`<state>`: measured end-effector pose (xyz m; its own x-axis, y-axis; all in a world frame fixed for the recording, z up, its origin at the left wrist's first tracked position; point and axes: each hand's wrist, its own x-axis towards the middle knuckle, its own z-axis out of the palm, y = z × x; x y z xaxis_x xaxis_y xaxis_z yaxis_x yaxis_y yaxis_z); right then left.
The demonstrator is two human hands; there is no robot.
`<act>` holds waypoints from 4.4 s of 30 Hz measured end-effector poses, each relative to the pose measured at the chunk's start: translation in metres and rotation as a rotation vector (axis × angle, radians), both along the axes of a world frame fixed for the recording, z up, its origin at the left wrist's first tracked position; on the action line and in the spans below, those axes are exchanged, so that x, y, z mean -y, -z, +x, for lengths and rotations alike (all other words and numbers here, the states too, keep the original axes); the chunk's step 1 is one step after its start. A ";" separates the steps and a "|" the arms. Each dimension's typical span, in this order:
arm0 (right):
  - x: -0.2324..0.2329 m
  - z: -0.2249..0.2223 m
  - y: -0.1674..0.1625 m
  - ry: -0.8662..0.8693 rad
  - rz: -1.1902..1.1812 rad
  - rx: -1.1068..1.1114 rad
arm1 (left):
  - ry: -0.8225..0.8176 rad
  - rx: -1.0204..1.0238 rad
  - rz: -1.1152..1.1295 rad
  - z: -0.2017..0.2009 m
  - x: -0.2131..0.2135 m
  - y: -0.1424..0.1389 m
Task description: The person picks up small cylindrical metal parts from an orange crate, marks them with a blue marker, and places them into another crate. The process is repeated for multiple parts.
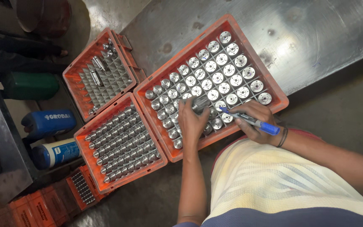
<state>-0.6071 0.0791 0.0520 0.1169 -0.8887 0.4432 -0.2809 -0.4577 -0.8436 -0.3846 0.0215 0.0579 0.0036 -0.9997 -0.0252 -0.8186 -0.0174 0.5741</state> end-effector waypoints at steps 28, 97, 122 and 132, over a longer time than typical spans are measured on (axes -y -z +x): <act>-0.004 -0.018 -0.005 0.064 0.007 -0.006 | 0.121 -0.219 -0.117 0.013 0.038 0.013; -0.010 -0.025 0.001 -0.068 -0.130 -0.055 | -0.138 -1.324 0.347 -0.067 -0.002 0.049; -0.003 -0.044 -0.005 -0.007 -0.036 -0.026 | -0.072 0.177 0.071 -0.073 0.073 0.015; 0.005 -0.039 -0.013 -0.137 -0.178 -0.107 | -0.128 -1.495 0.278 -0.051 0.037 0.027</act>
